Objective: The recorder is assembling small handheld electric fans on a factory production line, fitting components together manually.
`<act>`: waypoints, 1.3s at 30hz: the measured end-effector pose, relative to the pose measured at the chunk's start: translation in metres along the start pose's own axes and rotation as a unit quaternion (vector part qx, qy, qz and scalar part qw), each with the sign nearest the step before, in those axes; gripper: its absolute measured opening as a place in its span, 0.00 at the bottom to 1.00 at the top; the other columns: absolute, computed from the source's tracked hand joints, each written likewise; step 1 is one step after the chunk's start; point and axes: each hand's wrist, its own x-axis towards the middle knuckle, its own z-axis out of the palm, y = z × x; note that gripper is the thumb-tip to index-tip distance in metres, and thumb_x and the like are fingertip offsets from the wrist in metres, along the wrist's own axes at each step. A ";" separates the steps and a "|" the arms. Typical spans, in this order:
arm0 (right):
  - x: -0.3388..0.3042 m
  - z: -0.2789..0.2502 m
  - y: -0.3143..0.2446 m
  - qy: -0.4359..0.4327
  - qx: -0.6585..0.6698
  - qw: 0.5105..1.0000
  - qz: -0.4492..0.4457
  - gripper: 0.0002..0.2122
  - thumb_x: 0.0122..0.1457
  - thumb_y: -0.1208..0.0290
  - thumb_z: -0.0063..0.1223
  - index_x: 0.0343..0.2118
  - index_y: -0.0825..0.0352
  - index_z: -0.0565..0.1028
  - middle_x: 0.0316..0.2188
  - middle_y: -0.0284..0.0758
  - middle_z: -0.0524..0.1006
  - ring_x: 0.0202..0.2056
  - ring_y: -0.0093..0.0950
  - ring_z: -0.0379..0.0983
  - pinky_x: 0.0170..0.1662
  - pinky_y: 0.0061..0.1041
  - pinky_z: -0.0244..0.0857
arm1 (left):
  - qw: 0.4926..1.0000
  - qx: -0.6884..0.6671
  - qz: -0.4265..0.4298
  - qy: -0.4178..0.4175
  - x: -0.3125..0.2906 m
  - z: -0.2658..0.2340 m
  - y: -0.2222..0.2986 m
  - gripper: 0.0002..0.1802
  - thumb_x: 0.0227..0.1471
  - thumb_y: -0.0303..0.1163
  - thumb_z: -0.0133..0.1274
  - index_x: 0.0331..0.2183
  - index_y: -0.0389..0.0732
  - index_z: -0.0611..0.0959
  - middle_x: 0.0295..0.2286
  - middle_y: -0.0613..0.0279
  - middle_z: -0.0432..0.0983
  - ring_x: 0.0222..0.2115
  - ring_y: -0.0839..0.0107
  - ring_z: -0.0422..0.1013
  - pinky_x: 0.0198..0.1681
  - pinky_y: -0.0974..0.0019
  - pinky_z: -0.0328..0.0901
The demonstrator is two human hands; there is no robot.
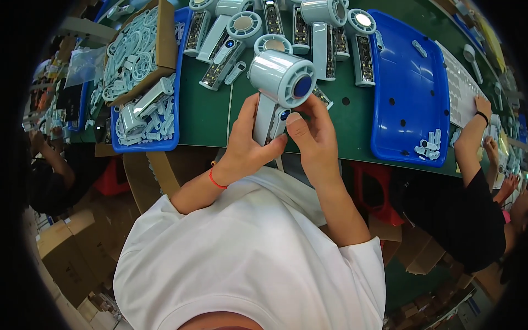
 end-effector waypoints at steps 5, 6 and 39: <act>0.004 0.004 -0.003 -0.035 0.176 0.975 0.133 0.22 0.53 0.68 0.43 0.49 0.74 0.60 0.45 0.39 0.66 0.47 0.30 0.62 0.52 0.30 0.54 | 0.996 0.069 0.059 0.003 0.001 0.003 -0.004 0.36 0.35 0.27 0.56 0.48 0.32 0.60 0.37 0.47 0.68 0.38 0.58 0.68 0.41 0.63 0.63; 0.004 0.004 -0.003 -0.032 0.177 0.975 0.134 0.22 0.53 0.68 0.43 0.49 0.74 0.60 0.45 0.39 0.66 0.47 0.30 0.62 0.52 0.30 0.54 | 0.996 0.071 0.057 0.002 0.000 0.003 -0.004 0.36 0.35 0.27 0.56 0.48 0.33 0.60 0.37 0.47 0.68 0.38 0.58 0.68 0.41 0.63 0.63; 0.000 0.007 0.018 0.119 -0.313 0.868 -0.366 0.05 0.56 0.75 0.47 0.33 0.69 0.69 0.35 0.40 0.73 0.36 0.30 0.70 0.40 0.24 0.64 | 0.997 0.067 0.032 0.017 0.005 0.009 -0.001 0.42 0.37 0.29 0.56 0.52 0.30 0.54 0.43 0.45 0.62 0.44 0.55 0.63 0.47 0.61 0.59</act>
